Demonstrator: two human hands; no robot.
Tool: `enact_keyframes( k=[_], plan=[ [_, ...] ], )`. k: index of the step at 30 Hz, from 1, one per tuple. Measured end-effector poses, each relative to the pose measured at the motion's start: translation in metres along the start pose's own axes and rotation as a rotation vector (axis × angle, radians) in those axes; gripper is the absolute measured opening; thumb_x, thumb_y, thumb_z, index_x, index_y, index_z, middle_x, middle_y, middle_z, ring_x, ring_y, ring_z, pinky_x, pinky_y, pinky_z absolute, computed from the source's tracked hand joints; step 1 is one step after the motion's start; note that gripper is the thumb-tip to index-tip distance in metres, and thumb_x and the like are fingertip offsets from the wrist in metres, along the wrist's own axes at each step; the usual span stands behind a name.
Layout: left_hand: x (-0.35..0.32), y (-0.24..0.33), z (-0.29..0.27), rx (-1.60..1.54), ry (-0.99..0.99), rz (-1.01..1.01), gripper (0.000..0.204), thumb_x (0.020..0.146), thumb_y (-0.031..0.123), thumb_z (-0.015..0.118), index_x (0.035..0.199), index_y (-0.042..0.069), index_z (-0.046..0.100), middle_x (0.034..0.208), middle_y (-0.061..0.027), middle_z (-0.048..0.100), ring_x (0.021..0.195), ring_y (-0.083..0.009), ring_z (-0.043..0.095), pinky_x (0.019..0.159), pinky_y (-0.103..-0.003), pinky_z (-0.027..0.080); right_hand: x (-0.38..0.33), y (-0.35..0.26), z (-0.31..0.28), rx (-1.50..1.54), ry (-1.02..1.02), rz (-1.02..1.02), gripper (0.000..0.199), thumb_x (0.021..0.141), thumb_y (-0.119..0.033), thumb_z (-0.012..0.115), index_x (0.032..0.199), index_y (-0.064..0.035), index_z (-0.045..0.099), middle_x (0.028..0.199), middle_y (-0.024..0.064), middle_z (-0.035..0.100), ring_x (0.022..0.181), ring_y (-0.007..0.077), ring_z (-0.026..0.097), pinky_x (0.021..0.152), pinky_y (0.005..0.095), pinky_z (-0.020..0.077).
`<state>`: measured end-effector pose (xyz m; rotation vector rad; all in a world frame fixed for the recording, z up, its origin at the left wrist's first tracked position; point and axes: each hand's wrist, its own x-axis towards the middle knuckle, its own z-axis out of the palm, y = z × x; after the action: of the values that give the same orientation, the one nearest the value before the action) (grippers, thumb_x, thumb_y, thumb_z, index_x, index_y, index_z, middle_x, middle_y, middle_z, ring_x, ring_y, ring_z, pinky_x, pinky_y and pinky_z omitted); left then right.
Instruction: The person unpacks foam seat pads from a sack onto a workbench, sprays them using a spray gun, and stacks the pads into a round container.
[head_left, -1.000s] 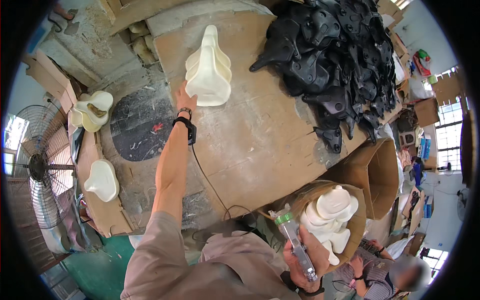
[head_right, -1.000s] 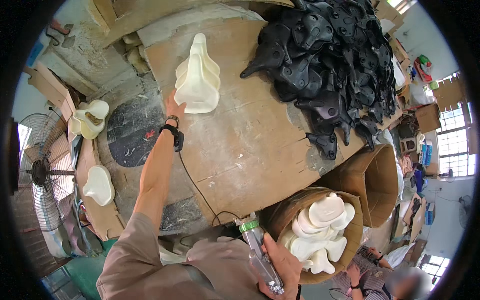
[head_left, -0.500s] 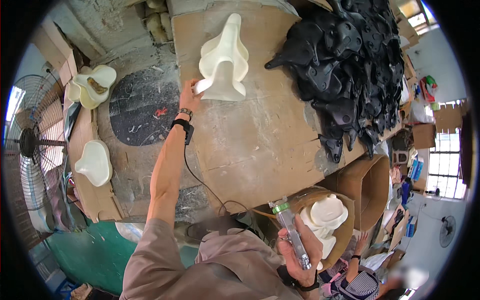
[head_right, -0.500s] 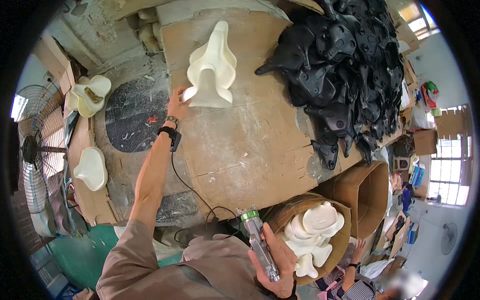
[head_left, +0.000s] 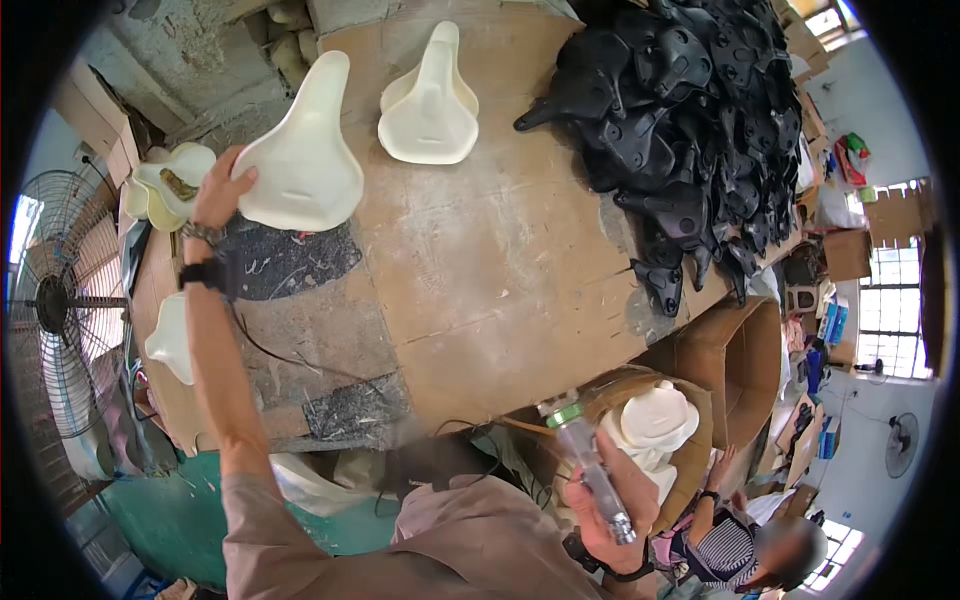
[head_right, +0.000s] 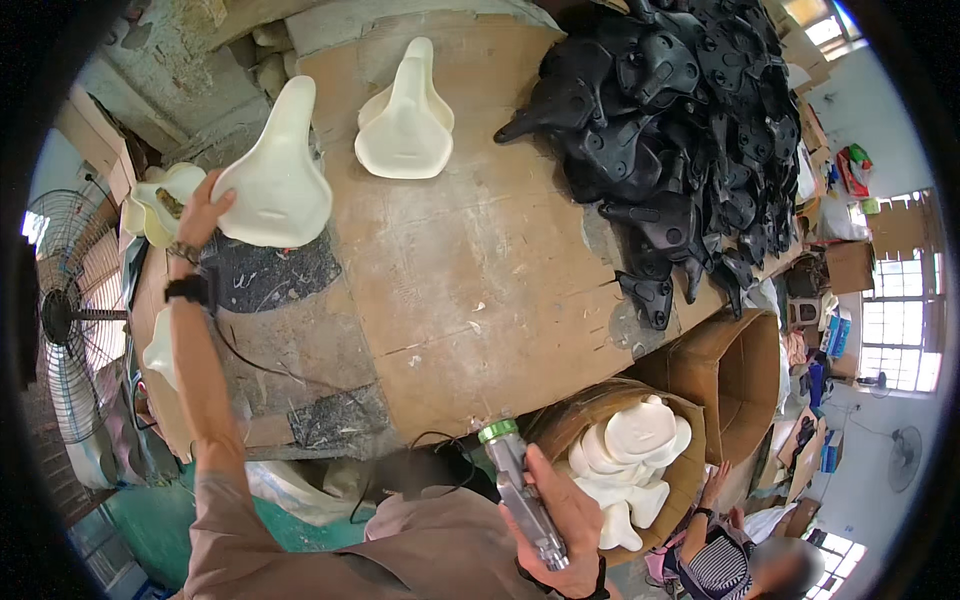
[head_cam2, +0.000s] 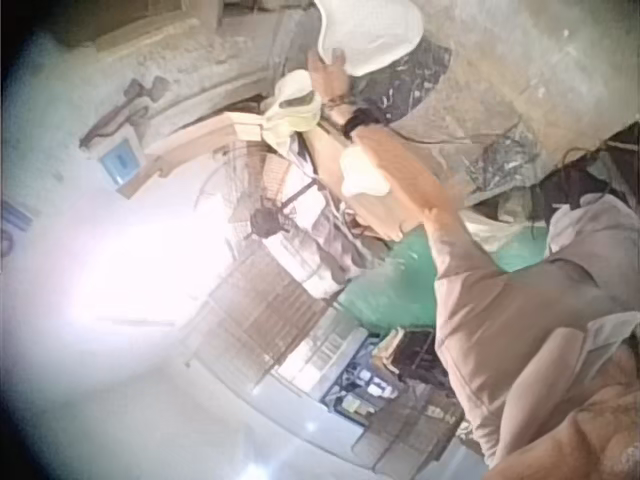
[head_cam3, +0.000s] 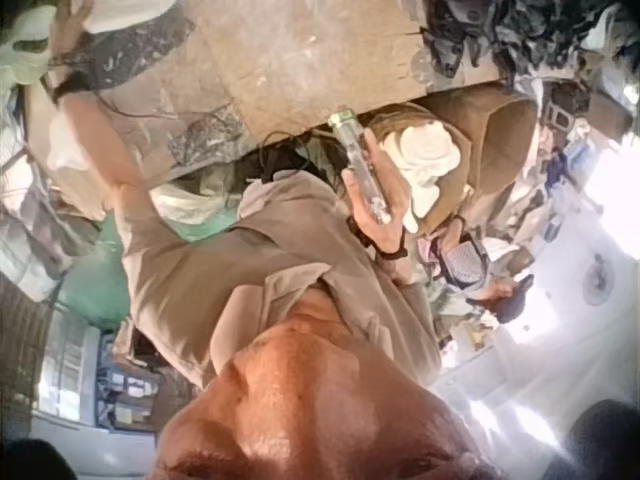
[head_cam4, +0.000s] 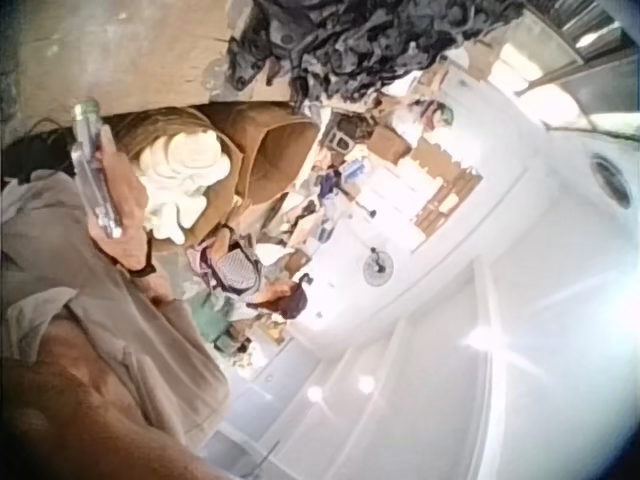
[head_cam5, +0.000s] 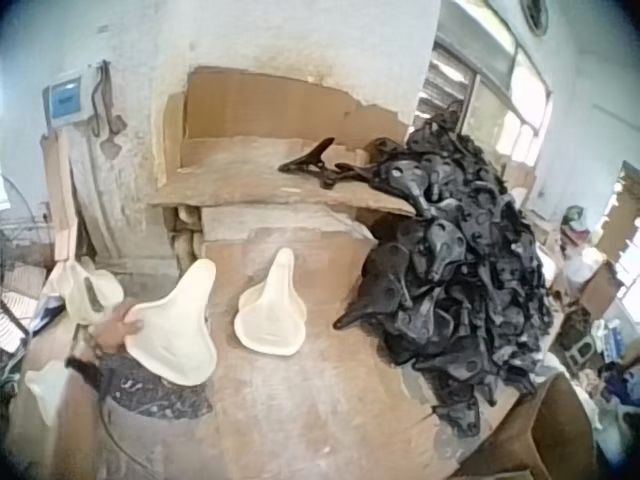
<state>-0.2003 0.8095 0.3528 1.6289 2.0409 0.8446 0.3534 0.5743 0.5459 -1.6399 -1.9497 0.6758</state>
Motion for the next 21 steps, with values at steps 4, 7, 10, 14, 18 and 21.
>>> enact_keyframes(
  k=[4, 7, 10, 14, 18, 21],
  plan=[
    [0.061, 0.021, -0.031, -0.007, -0.434, 0.088, 0.054, 0.089, 0.028, 0.07, 0.137, 0.004, 0.057, 0.128, -0.0155, 0.066, 0.116, -0.0279, 0.063, 0.1, -0.04, 0.047, 0.008, -0.015, -0.004, -0.066, 0.189, 0.005, 0.046, 0.09, -0.016, 0.076, 0.127, 0.0095, 0.063, 0.097, 0.0152, 0.074, 0.078, 0.0183, 0.069, 0.072, 0.0287, 0.0548],
    [0.077, 0.03, 0.024, 0.016, -0.479, 0.182, 0.056, 0.089, 0.029, 0.069, 0.138, 0.005, 0.056, 0.138, -0.0158, 0.059, 0.128, -0.0306, 0.055, 0.109, -0.042, 0.041, 0.006, -0.019, -0.004, -0.001, 0.204, -0.008, 0.054, 0.093, -0.021, 0.074, 0.134, 0.0103, 0.057, 0.098, 0.0146, 0.074, 0.08, 0.0166, 0.069, 0.076, 0.0301, 0.055],
    [0.102, 0.067, 0.094, 0.047, -0.69, 0.356, 0.062, 0.089, 0.034, 0.068, 0.143, 0.009, 0.052, 0.147, -0.0164, 0.051, 0.137, -0.0334, 0.046, 0.116, -0.043, 0.036, 0.003, -0.023, -0.001, 0.139, 0.167, 0.023, 0.064, 0.094, -0.028, 0.074, 0.141, 0.0096, 0.05, 0.096, 0.0125, 0.073, 0.083, 0.0164, 0.069, 0.079, 0.0313, 0.0549],
    [0.143, 0.06, 0.188, 0.157, -0.565, 0.392, 0.071, 0.078, 0.039, 0.076, 0.142, 0.015, 0.054, 0.146, -0.0171, 0.051, 0.139, -0.034, 0.043, 0.116, -0.045, 0.036, 0.002, -0.03, -0.006, 0.032, 0.144, 0.023, 0.064, 0.094, -0.029, 0.074, 0.141, 0.0089, 0.051, 0.095, 0.0118, 0.073, 0.084, 0.0182, 0.069, 0.081, 0.0319, 0.0556],
    [0.159, 0.052, 0.216, 0.279, -0.458, 0.3, 0.066, 0.064, 0.035, 0.084, 0.126, 0.024, 0.065, 0.134, -0.0157, 0.057, 0.128, -0.0349, 0.051, 0.108, -0.043, 0.046, 0.005, -0.024, -0.004, 0.189, 0.146, 0.056, 0.061, 0.092, -0.023, 0.076, 0.139, 0.0084, 0.054, 0.093, 0.0126, 0.074, 0.083, 0.0185, 0.07, 0.079, 0.0317, 0.056],
    [0.111, 0.102, 0.186, 0.204, -0.349, 0.32, 0.055, 0.063, 0.031, 0.082, 0.114, 0.016, 0.07, 0.121, -0.0127, 0.061, 0.113, -0.0329, 0.061, 0.098, -0.043, 0.05, 0.014, -0.017, -0.001, 0.126, 0.087, 0.069, 0.058, 0.088, -0.016, 0.077, 0.136, 0.0084, 0.056, 0.09, 0.0129, 0.073, 0.081, 0.02, 0.071, 0.077, 0.0318, 0.0558]
  ],
)
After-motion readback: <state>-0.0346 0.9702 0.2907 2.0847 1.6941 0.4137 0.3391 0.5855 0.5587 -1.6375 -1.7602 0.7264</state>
